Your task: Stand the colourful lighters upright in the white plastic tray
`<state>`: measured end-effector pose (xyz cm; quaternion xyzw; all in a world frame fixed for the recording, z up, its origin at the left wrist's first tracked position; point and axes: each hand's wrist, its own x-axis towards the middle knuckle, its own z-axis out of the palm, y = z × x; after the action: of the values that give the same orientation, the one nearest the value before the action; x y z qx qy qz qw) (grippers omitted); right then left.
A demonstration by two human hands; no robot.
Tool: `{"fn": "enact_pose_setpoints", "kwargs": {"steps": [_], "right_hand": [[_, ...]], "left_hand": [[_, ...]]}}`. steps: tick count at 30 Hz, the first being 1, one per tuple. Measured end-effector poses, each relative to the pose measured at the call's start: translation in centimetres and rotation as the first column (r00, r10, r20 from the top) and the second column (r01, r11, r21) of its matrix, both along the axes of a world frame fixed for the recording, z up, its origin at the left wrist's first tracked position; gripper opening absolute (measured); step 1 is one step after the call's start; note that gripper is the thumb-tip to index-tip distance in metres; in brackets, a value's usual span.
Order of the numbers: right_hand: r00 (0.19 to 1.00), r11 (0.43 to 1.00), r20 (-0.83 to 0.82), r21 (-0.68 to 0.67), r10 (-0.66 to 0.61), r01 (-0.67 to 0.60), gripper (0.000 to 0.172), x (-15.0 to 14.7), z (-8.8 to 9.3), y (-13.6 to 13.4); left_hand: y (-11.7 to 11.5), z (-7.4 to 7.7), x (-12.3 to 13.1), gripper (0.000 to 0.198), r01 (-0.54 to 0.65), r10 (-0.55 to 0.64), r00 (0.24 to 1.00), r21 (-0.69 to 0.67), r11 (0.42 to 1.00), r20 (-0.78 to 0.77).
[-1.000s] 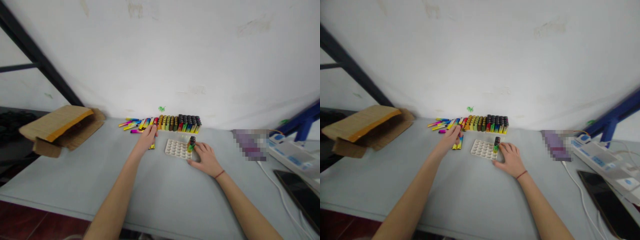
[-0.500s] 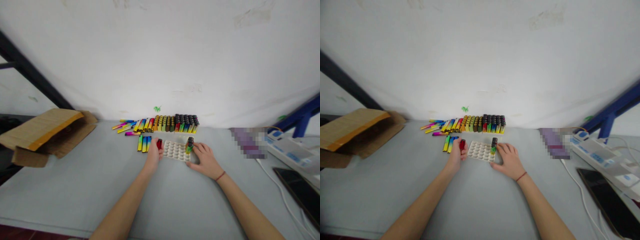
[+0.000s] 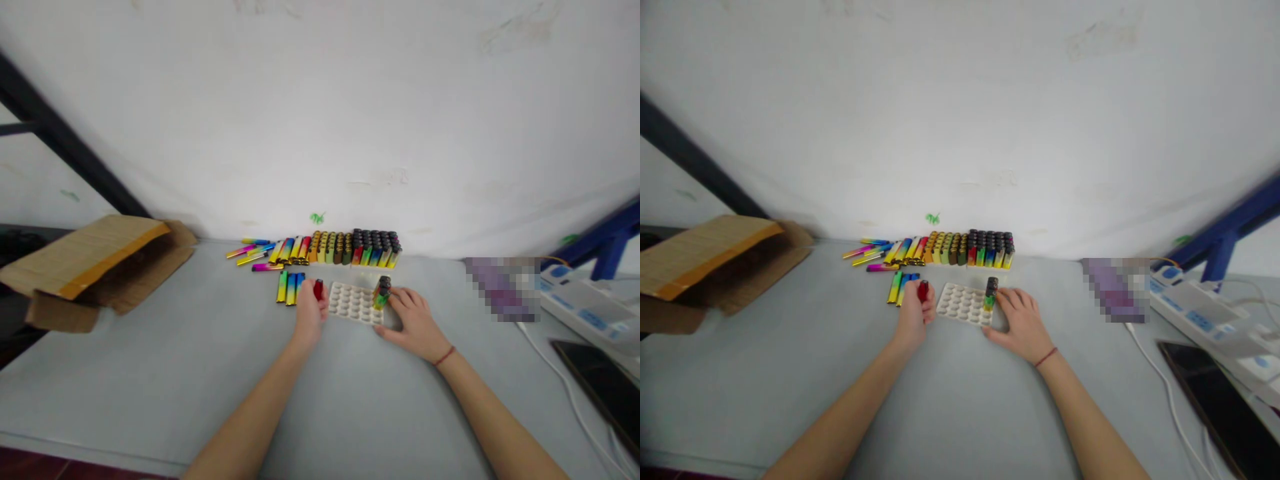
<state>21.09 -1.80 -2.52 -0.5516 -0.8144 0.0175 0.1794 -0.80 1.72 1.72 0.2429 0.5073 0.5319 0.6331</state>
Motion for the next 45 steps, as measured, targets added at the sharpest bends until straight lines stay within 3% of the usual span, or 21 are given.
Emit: {"fn": "enact_pose_setpoints", "kwargs": {"steps": [5,17,24,28,31,33,35,45], "right_hand": [[1.0,1.0,-0.004,0.0,-0.004,0.004,0.063,0.1,0.0,0.0],[1.0,1.0,-0.019,0.001,-0.003,0.003,0.062,0.1,-0.2,0.0],[0.999,1.0,-0.054,-0.009,0.001,-0.002,0.061,0.1,0.0,0.0],[0.999,1.0,-0.047,-0.018,0.009,-0.01,0.064,0.1,0.1,0.1],[0.999,1.0,-0.043,-0.013,0.006,-0.006,0.064,0.0,0.3,0.0],[0.999,1.0,-0.042,-0.009,0.003,-0.004,0.064,0.0,0.4,0.0],[0.999,1.0,-0.045,-0.009,0.004,-0.004,0.063,-0.1,0.5,0.0],[0.999,1.0,-0.046,-0.004,0.006,-0.007,0.061,-0.3,0.6,-0.1]], "left_hand": [[0.0,-0.5,0.1,0.044,-0.012,0.012,1.0,-0.016,1.0,0.013],[-0.4,0.1,0.0,0.035,0.012,-0.014,0.999,0.027,1.0,0.041],[-0.7,-0.9,0.5,0.035,0.074,-0.047,0.991,0.226,0.971,-0.122],[-1.9,-1.2,0.7,0.021,0.214,-0.053,0.941,0.469,0.857,-0.333],[-2.6,-1.2,0.8,0.021,0.392,0.009,0.832,0.6,0.697,-0.554],[-2.7,-1.2,0.9,0.02,0.481,0.081,0.767,0.653,0.585,-0.637],[-2.5,-1.3,1.1,0.021,0.547,0.106,0.725,0.662,0.513,-0.681],[-2.2,-2.2,1.3,0.023,0.711,0.082,0.536,0.501,0.493,-0.84]]}}
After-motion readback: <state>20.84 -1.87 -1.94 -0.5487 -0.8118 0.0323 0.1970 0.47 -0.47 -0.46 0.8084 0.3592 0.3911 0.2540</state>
